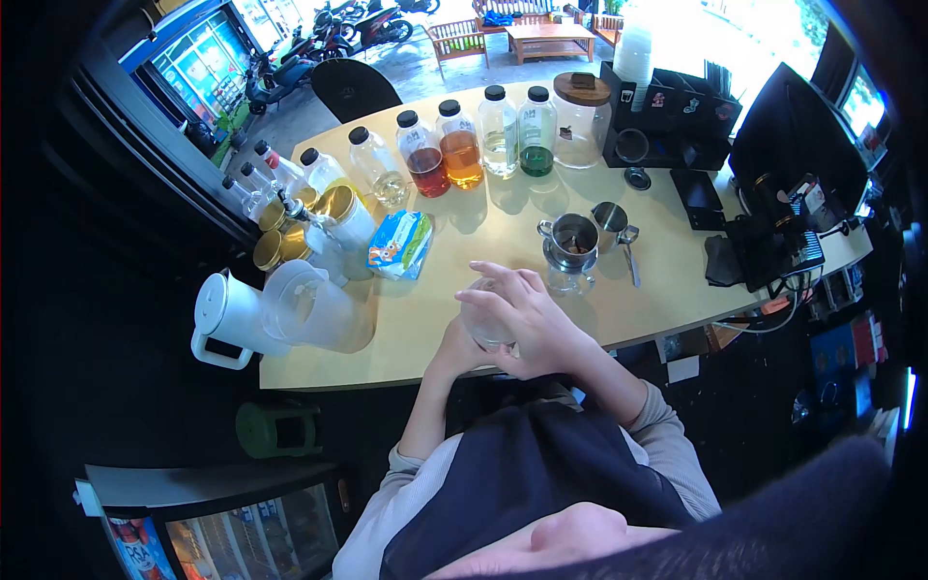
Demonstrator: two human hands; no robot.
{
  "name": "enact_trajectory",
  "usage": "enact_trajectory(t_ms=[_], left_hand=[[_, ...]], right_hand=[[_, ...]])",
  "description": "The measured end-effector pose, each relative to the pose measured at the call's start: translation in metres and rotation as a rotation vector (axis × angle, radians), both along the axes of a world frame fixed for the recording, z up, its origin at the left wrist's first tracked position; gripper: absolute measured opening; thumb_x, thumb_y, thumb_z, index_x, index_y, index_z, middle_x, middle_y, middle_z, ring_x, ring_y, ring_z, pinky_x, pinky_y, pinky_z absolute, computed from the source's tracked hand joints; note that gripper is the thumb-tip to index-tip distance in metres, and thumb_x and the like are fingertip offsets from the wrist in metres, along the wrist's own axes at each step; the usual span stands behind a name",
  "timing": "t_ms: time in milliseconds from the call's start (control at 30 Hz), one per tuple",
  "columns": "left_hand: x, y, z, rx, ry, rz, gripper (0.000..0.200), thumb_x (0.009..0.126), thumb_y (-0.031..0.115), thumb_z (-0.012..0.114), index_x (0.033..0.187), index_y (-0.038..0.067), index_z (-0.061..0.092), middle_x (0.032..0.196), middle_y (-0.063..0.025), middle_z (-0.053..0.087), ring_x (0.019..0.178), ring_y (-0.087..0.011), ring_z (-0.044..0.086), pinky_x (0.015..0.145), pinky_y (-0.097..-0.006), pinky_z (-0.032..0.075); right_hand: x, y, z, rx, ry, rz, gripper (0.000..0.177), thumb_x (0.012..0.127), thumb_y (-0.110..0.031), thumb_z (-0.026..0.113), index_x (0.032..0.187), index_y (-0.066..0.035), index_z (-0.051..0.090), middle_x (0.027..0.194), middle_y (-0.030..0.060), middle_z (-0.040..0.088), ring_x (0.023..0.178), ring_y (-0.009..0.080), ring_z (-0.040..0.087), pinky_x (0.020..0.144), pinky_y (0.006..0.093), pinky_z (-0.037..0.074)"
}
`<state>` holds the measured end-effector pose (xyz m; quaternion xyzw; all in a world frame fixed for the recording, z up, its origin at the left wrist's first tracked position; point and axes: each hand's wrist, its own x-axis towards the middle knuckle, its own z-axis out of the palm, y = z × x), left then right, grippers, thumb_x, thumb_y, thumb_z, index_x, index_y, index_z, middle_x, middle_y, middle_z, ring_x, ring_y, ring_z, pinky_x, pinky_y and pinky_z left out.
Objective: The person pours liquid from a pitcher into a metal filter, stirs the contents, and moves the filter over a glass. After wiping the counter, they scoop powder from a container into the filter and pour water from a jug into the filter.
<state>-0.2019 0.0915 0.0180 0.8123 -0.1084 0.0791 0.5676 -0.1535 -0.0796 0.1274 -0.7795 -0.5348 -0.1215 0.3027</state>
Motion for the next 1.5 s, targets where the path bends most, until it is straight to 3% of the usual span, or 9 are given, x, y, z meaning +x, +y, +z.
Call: enact_trajectory(t_ms=[67,233,367,433,667,733,933,1133,1500], left_hand=[[0.004,0.001,-0.002,0.076,-0.025,-0.005,0.084,0.065,0.022,0.082,0.138,0.009,0.041,0.131,-0.0098,0.055,0.12,-0.0238,0.055,0.099,-0.0365,0.045],[0.003,-0.001,0.002,-0.008,0.019,-0.016,0.083,0.066,0.023,0.082,0.137,0.009,0.042,0.135,-0.009,0.052,0.124,-0.0232,0.052,0.101,-0.0366,0.043],[-0.001,0.006,0.011,0.003,0.035,-0.05,0.079,0.068,0.022,0.08,0.137,0.009,0.043,0.135,-0.0087,0.051,0.124,-0.0225,0.052,0.101,-0.0364,0.043],[-0.001,0.009,0.012,0.021,-0.025,-0.087,0.075,0.071,0.021,0.078,0.137,0.009,0.043,0.135,-0.0085,0.052,0.123,-0.0221,0.053,0.101,-0.0362,0.043],[-0.003,0.012,-0.01,-0.064,0.073,-0.02,0.08,0.067,0.025,0.081,0.136,0.007,0.043,0.132,-0.0093,0.054,0.123,-0.023,0.053,0.101,-0.0366,0.043],[-0.004,0.014,-0.009,0.127,-0.032,-0.004,0.086,0.062,0.027,0.085,0.135,0.007,0.044,0.13,-0.0098,0.056,0.122,-0.0235,0.054,0.1,-0.037,0.044],[-0.019,0.028,-0.01,0.037,0.157,-0.028,0.098,0.052,0.027,0.091,0.134,0.007,0.042,0.126,-0.0091,0.057,0.12,-0.0235,0.056,0.099,-0.0383,0.045],[-0.031,0.041,-0.004,-0.205,0.281,-0.056,0.089,0.054,0.022,0.089,0.13,0.005,0.046,0.119,-0.0088,0.059,0.11,-0.0202,0.058,0.095,-0.0371,0.047],[-0.055,0.069,0.028,-0.101,0.396,-0.336,0.093,0.051,0.022,0.088,0.131,0.001,0.045,0.118,-0.0119,0.058,0.111,-0.0213,0.056,0.096,-0.0359,0.045]], right_hand=[[-0.003,0.002,0.002,0.002,-0.044,0.047,0.081,0.062,-0.04,0.073,0.134,-0.014,0.048,0.13,0.018,0.043,0.116,0.0349,0.044,0.094,0.0465,0.036],[-0.02,0.009,-0.007,-0.07,0.007,-0.358,0.075,0.063,-0.048,0.077,0.125,-0.012,0.057,0.136,0.0181,0.041,0.119,0.0328,0.047,0.096,0.0452,0.037],[-0.011,0.006,-0.006,0.046,-0.021,-0.244,0.078,0.062,-0.044,0.078,0.129,-0.015,0.053,0.135,0.0181,0.042,0.115,0.0325,0.047,0.092,0.0431,0.039],[-0.003,0.008,-0.009,0.117,0.07,0.038,0.079,0.061,-0.043,0.079,0.13,-0.014,0.053,0.134,0.0188,0.042,0.113,0.0336,0.048,0.09,0.0421,0.04],[-0.017,0.009,-0.001,0.014,-0.053,-0.286,0.077,0.061,-0.043,0.079,0.127,-0.011,0.053,0.127,0.0187,0.048,0.106,0.0324,0.052,0.09,0.0425,0.042],[-0.014,0.009,-0.003,-0.093,0.129,-0.22,0.071,0.062,-0.043,0.078,0.121,-0.01,0.057,0.121,0.0144,0.053,0.108,0.0319,0.052,0.091,0.0444,0.042],[0.007,0.011,0.005,-0.009,0.139,0.188,0.075,0.061,-0.032,0.076,0.129,-0.012,0.05,0.126,0.0131,0.053,0.112,0.0319,0.053,0.095,0.0431,0.04],[0.018,0.019,-0.006,0.142,0.305,0.434,0.083,0.059,-0.024,0.074,0.136,-0.013,0.044,0.145,0.0165,0.041,0.123,0.0337,0.048,0.101,0.0449,0.037],[0.016,0.024,-0.01,0.377,0.505,0.691,0.093,0.059,-0.03,0.074,0.142,-0.012,0.037,0.148,0.02,0.036,0.129,0.0371,0.043,0.103,0.0455,0.035]])
